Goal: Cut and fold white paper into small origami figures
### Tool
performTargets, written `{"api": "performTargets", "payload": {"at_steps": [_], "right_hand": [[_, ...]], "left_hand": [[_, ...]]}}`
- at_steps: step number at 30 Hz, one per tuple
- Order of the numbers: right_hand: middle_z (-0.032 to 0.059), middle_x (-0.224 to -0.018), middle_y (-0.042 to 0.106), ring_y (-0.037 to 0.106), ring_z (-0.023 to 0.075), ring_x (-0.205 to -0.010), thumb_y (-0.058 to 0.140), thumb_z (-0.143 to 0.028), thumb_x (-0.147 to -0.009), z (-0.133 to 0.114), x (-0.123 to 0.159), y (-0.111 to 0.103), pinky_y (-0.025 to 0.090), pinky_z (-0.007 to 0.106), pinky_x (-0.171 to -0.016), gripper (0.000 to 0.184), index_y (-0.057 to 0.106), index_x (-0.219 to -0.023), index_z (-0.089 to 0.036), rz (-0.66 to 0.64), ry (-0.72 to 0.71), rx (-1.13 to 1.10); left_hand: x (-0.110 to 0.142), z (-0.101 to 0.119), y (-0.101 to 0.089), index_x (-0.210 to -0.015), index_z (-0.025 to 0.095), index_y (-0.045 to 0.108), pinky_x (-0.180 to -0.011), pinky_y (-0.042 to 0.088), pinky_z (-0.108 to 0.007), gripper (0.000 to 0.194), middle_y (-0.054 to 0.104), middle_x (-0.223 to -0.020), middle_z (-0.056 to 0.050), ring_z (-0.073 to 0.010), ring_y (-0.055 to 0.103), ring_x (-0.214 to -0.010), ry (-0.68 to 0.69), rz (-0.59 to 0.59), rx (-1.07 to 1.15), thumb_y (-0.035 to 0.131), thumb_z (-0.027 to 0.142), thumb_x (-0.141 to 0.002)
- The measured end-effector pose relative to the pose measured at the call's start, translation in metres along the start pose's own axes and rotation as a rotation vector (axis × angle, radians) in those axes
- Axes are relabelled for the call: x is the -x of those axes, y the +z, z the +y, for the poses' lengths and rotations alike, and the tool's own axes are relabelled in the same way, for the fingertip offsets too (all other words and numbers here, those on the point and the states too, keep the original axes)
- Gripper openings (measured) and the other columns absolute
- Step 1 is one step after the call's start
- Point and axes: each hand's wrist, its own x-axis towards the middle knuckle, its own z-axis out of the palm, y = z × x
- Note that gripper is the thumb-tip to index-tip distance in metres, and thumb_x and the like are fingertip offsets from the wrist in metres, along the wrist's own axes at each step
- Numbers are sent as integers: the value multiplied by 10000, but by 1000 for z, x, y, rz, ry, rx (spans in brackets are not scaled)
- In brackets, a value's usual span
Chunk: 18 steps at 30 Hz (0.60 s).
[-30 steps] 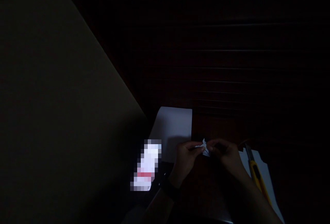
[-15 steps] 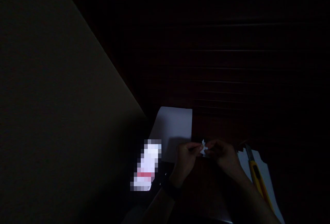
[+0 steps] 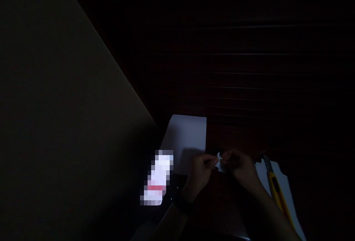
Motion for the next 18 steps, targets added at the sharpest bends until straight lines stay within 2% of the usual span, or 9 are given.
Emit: {"api": "performTargets", "payload": {"at_steps": [3,6,9,12,15,18], "right_hand": [[21,-734,660,618,186,-682,600,-208,-707,0,1,2,460,291,-629,30,606,-734,-198,34,3,22],[23,-750,668,623,189,-694,614,-219,-703,0,0,2,463,291,-636,84,617,-784,-197,46,20,-25],[42,-812,688,633,202,-752,606,-270,-737,-1,-1,-2,466,298,-673,157,649,-865,-189,-35,40,-102],[44,-782,695,632,209,-754,559,-334,-791,-3,-2,-5,458,289,-656,206,680,-857,-181,-113,74,-125],[50,-740,692,626,211,-717,543,-368,-804,-5,-2,-5,446,278,-619,257,692,-849,-164,-119,102,-97],[48,-748,691,620,203,-693,534,-379,-812,-6,0,0,433,274,-613,262,686,-836,-167,-97,67,-35]], "left_hand": [[-1,-3,0,-790,183,730,-585,462,-277,206,699,-716,-78,-214,630,-661,0,-14,0,610,347,-756],[-2,-2,0,-784,173,727,-581,469,-280,190,699,-727,-83,-213,633,-654,-28,-9,45,622,327,-747],[-3,3,0,-786,154,722,-576,476,-278,186,699,-740,-91,-207,638,-642,-71,-13,121,631,311,-742],[-3,7,-1,-804,136,718,-585,486,-279,197,699,-740,-95,-203,642,-644,-102,-22,162,643,304,-735],[-5,8,-1,-811,120,715,-591,498,-280,204,700,-764,-101,-196,643,-641,-124,-6,192,656,294,-723],[-6,7,0,-820,112,714,-589,504,-278,213,701,-764,-102,-187,640,-626,-126,18,195,652,292,-726]]}}
